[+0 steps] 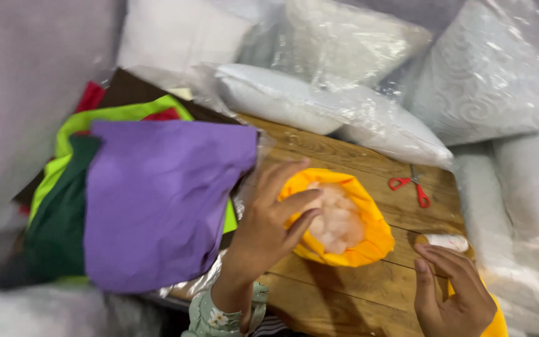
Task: Stuffing a yellow fabric pouch with white fiberfill material at a workshop table.
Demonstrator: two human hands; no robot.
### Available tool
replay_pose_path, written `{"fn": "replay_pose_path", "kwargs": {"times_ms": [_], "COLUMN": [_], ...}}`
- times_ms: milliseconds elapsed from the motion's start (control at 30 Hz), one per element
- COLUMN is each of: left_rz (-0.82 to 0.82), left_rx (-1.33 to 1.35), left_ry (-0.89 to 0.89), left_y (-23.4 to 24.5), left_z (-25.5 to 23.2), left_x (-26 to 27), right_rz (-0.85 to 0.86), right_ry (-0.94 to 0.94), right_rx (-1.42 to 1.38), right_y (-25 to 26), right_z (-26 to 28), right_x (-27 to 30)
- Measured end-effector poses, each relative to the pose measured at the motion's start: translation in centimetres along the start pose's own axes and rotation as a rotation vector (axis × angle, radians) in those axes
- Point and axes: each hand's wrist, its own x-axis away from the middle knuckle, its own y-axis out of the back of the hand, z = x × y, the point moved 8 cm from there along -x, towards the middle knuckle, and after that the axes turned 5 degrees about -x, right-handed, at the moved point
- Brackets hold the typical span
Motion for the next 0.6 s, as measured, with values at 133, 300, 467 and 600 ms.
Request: {"fn": "replay_pose_path", "kwargs": {"times_ms": [133, 300, 467, 600], "left_rz": [-0.036, -0.126, -0.345, -0.423], "left_rx": [0.107, -0.073, -0.477, -0.809], "left_ry": [-0.039, 0.006, -0.073, -0.074], "left_y": [2.6, 6.8, 16.9, 21.9], "left_z": [-3.2, -5.4, -13.7, -17.9], "left_x": [6.2, 15.6, 21.8, 25.3], "right_rz": [0.126, 0.325, 0.765, 0.733], "right_ry": [0.001, 0.211, 0.653, 0.889], "right_rx": [-0.100, -0.422, -0.443, -0.705], "right_y": [-2.2, -8.5, -17.5, -15.4], "right_z": [-0.2, 7.0, 9.1, 23.9], "right_x": [2.4, 2.6, 3.8, 3.4]}}
